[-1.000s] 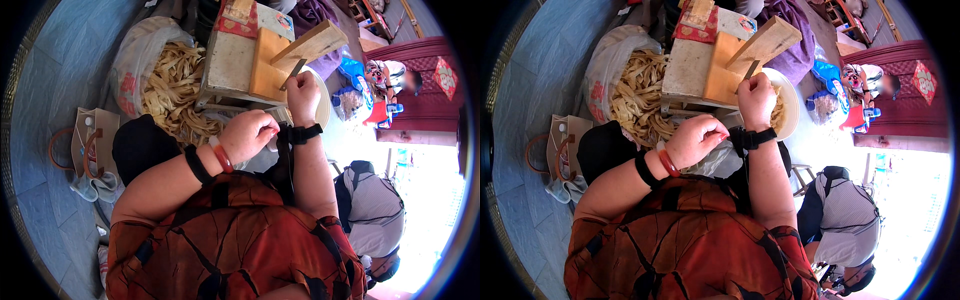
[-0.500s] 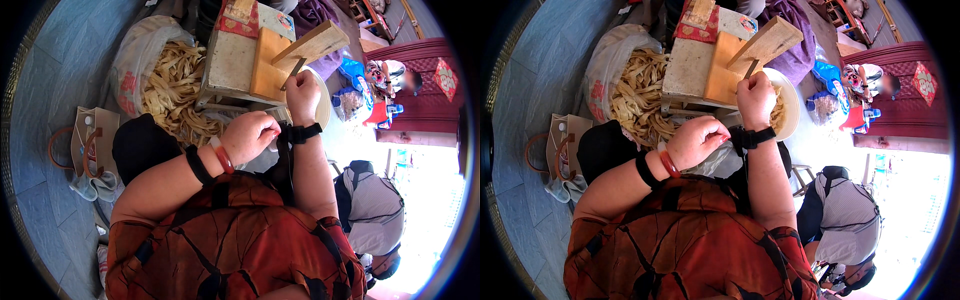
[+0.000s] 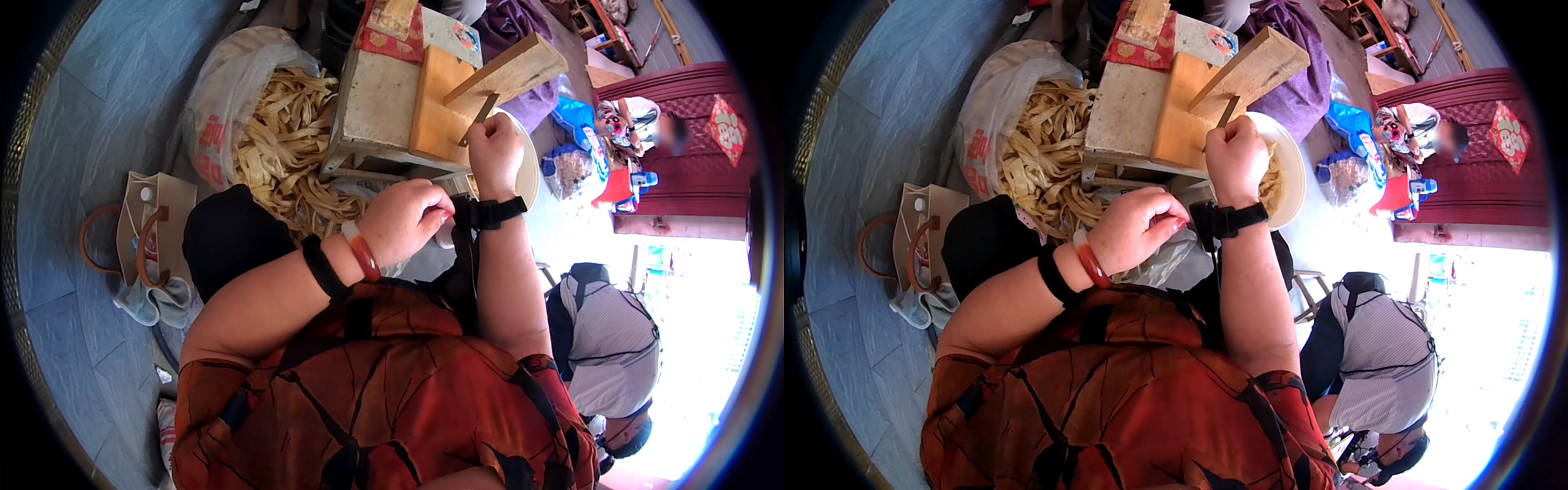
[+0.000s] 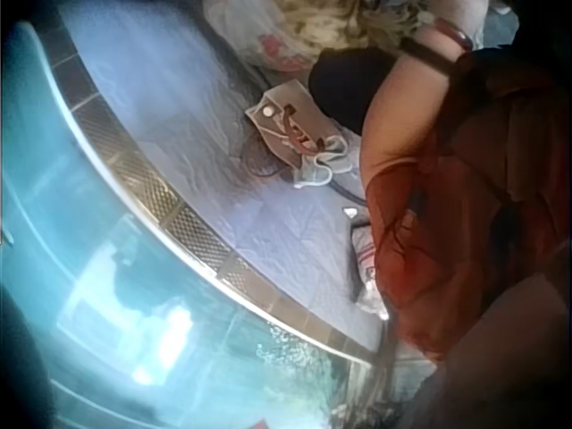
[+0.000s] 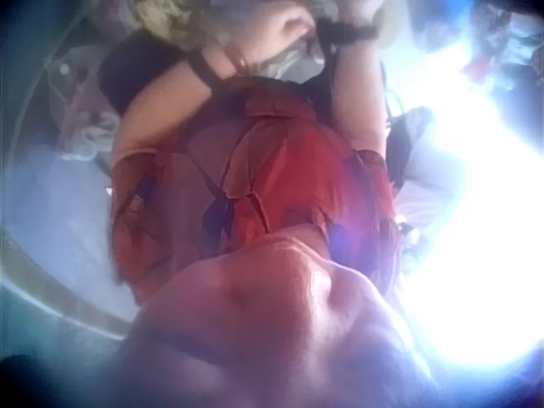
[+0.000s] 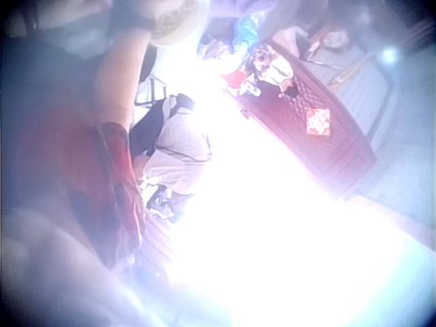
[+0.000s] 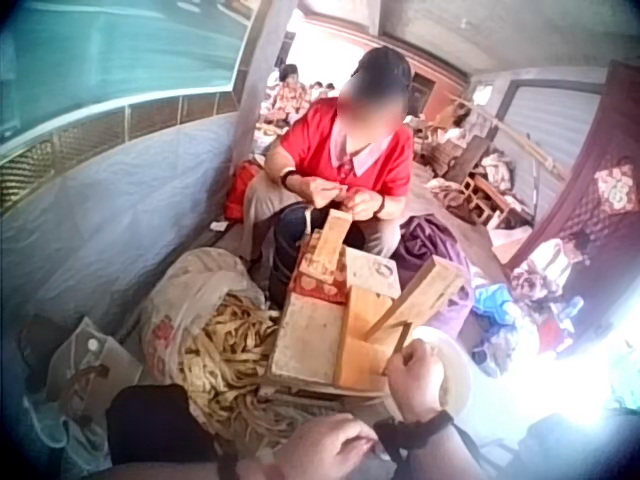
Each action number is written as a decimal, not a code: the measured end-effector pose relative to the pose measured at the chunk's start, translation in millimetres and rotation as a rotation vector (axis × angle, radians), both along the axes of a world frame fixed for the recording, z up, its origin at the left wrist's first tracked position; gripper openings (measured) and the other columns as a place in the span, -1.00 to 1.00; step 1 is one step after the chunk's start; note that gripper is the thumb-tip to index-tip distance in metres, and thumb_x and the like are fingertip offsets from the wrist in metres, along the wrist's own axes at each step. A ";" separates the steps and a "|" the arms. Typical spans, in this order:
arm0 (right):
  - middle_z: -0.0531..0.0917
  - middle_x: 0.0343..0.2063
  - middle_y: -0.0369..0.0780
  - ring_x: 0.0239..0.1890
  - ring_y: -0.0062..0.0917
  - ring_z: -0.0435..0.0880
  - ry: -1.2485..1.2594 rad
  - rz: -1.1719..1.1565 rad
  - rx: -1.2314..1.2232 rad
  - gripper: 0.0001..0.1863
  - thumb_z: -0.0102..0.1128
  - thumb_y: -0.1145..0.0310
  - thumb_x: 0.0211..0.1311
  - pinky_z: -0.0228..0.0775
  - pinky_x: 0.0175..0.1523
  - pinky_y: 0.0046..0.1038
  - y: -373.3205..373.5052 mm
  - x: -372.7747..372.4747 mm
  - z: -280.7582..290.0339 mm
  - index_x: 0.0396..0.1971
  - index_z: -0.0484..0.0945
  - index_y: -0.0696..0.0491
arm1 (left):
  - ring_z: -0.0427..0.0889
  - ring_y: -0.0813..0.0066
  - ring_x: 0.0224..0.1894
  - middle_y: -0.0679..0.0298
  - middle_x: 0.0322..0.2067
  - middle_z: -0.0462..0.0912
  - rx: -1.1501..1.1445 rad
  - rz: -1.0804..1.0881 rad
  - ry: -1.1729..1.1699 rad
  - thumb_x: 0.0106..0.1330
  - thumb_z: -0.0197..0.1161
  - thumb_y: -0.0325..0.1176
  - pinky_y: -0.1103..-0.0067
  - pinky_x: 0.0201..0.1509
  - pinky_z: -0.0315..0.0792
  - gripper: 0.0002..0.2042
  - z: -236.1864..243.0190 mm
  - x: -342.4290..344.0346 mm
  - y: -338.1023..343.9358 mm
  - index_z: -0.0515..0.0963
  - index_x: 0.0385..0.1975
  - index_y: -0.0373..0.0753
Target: The person splits and shaves thin bamboo strips by hand and by pulling them across a blade attached to a wooden jig, eventually placing them into a bucket.
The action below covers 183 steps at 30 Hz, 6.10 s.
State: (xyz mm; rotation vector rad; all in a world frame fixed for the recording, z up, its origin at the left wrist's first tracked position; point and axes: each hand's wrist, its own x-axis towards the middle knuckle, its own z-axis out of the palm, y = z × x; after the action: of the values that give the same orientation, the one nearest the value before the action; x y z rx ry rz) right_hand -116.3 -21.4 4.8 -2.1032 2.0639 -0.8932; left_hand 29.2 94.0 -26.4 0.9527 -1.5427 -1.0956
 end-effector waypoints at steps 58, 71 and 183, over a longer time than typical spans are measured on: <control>0.56 -0.39 -0.13 -0.50 -0.54 0.49 -1.474 -0.032 1.167 -0.59 0.00 0.63 0.10 0.35 -0.36 -0.56 32.7 -32.4 -291.8 0.01 0.28 0.22 | 0.27 0.53 -0.37 0.23 -0.37 0.39 0.184 0.119 0.792 0.40 -0.14 -0.06 0.58 -0.24 0.14 -0.61 -1.2 86.5 -39.5 0.42 -0.23 -0.31; 0.49 -0.58 -0.39 -0.63 -0.84 0.31 -1.107 0.563 1.177 -0.75 0.04 0.37 0.32 0.02 -0.57 -0.77 81.4 -48.9 -22.6 -0.10 0.49 0.18 | 0.47 0.60 -0.44 0.30 -0.52 0.54 0.466 -0.037 0.423 0.41 -0.08 -0.18 0.67 -0.28 0.32 -0.63 12.3 69.2 -13.9 0.52 -0.50 -0.30; 0.58 -0.50 -0.33 -0.39 -0.70 0.53 -0.627 0.900 1.238 -0.74 -0.03 0.23 0.39 0.39 -0.23 -0.59 117.8 -4.0 -78.5 -0.23 0.56 0.10 | 0.22 0.68 -0.60 0.42 -0.58 0.31 0.234 0.051 0.965 0.44 -0.03 -0.16 0.72 -0.50 0.12 -0.74 9.0 61.7 12.2 0.43 -0.20 -0.24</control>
State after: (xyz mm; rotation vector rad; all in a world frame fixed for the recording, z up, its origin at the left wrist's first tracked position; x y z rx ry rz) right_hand -120.3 96.4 -73.7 -1.4087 0.7374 -0.0120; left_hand 90.9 106.2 -17.5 0.4612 -0.6071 -1.4243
